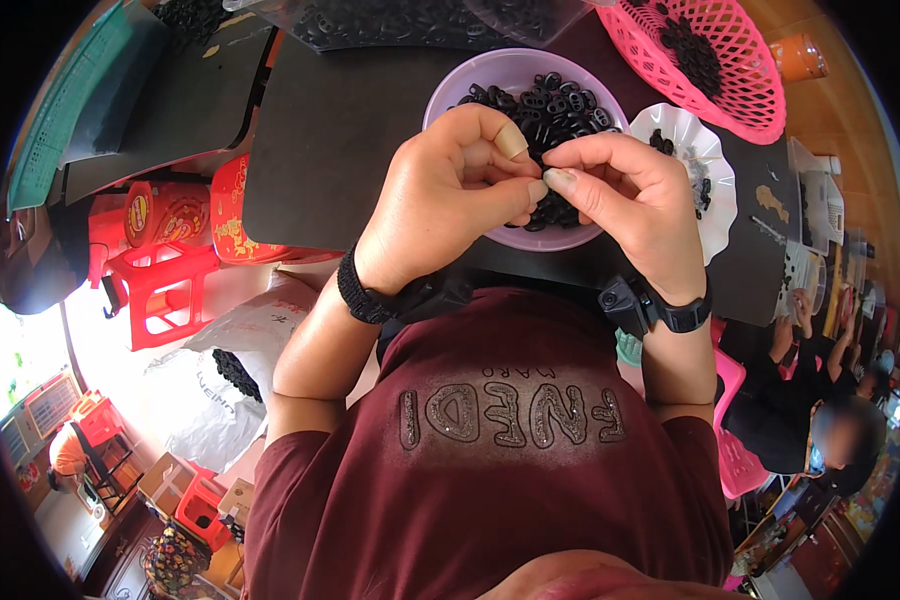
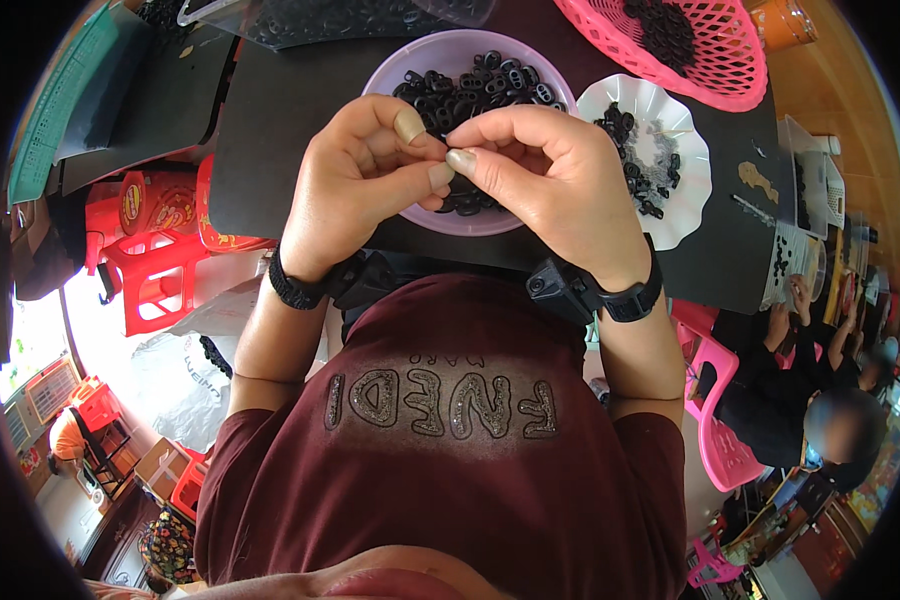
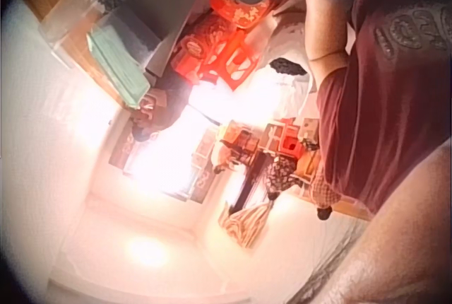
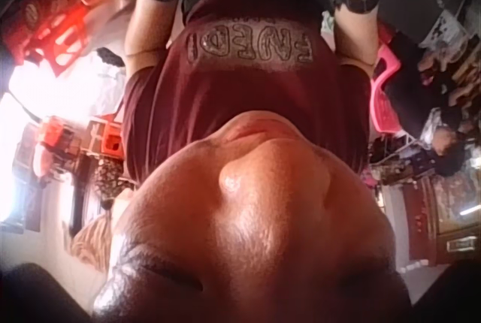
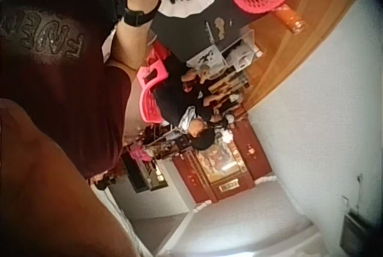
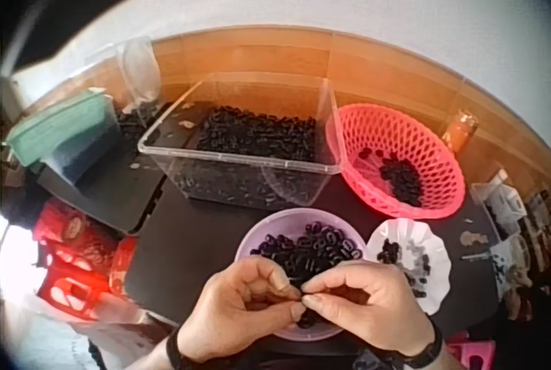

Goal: The person assembles plastic cord locks by taking components from the plates and fitting the inner pieces into the lock bodies by hand.

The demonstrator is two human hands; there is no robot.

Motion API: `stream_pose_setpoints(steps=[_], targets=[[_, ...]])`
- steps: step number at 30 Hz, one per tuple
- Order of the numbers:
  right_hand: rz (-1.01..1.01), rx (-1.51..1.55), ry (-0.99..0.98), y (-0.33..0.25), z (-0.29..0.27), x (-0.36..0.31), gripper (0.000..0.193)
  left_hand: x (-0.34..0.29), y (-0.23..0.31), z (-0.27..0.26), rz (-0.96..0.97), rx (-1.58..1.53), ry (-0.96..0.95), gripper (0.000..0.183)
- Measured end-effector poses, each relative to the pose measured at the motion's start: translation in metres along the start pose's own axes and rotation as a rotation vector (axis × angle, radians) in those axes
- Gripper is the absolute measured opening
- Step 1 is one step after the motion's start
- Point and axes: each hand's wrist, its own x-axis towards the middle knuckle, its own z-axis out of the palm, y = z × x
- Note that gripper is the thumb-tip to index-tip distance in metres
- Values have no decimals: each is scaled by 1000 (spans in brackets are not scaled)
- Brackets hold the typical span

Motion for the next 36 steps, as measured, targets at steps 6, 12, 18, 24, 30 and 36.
stream_pose_setpoints(steps=[6, 12, 18, 24, 30, 36], targets=[[-234, -218, 63, 10, -1, -3, 22, -1, 1, 0, 6, -15, 0, 25], [-317, -216, 79, 12, -1, -6, 23, -2, 3, 1, 21, 24, 2, 26], [-380, -307, 72, 12, 4, -8, 37, -3, 2, 0, 18, -6, 11, 26], [-444, -422, 120, 13, 8, -9, 44, -2, 5, 0, -25, -37, 21, 21], [-416, -395, 104, 12, 6, -9, 36, -4, 1, 1, 10, -22, 45, 18], [-214, -198, 92, 18, 4, -8, 18, -6, -5, 3, 205, 220, 47, 19]])
